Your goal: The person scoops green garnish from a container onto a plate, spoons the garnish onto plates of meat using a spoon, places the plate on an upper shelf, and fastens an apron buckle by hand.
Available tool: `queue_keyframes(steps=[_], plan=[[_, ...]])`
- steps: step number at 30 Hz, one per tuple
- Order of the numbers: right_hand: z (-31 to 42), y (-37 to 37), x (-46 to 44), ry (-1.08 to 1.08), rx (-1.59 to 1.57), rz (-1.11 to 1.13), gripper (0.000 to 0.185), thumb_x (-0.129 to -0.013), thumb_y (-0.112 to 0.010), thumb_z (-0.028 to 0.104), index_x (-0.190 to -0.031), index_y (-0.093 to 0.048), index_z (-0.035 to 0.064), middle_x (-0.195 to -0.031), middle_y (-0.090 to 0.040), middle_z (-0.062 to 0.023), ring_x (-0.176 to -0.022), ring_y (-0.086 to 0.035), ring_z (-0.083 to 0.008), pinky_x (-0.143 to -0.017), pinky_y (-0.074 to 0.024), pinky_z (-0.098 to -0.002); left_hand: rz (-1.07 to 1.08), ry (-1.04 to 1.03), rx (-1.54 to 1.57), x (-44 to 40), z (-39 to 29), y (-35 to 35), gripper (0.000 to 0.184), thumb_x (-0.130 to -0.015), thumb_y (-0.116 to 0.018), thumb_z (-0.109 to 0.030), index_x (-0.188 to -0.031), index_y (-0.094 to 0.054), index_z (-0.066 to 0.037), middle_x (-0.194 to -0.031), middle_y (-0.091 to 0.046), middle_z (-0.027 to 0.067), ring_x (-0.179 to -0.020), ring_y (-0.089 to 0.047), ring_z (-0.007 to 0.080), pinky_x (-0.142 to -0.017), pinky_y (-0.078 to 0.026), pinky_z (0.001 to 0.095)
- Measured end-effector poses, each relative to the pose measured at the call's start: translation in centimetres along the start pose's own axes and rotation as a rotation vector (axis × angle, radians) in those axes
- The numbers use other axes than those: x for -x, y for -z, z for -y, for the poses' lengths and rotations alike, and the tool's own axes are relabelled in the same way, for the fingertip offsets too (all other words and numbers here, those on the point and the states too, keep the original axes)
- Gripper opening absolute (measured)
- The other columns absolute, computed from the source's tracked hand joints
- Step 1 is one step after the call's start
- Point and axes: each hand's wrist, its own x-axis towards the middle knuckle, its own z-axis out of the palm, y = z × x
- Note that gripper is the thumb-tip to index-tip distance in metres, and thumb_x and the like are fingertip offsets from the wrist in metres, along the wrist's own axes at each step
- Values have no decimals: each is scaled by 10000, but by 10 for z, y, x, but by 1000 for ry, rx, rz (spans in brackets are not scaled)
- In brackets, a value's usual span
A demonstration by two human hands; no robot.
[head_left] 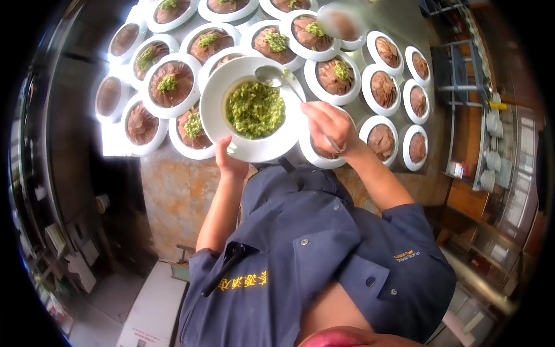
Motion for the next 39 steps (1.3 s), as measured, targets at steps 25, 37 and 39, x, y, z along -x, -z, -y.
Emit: queue_keyframes(steps=[25, 37, 39], plan=[[-68, 133, 160, -883, -837, -621, 353, -1096, -513, 226, -1170, -613, -104, -966, -719, -198, -885, -751, -254, -813, -632, -342, 92, 82, -150, 21, 145, -120, 691, -862, -596, -383, -1462, -454, -72, -1390, -566, 122, -1284, -556, 320, -1100, -444, 474], [-357, 257, 314, -548, 22, -492, 146, -1008, -578, 18, -1101, -667, -50, -953, -718, -152, -799, -753, -211, -686, -622, -318, 59, 17, -132, 98, 356, -234, 742, -862, -585, -431, -1494, -420, -79, -1405, -554, 117, -1292, -559, 326, -1084, -476, 499], [-370, 258, 312, -470, 138, -409, 146, -959, -613, -14, -1094, -665, -35, -935, -705, -175, -796, -758, -251, -670, -612, -335, 40, 2, -145, 97, 361, -229, 741, -861, -583, -429, -1493, -415, -80, -1402, -550, 120, -1278, -568, 329, -1074, -484, 505]])
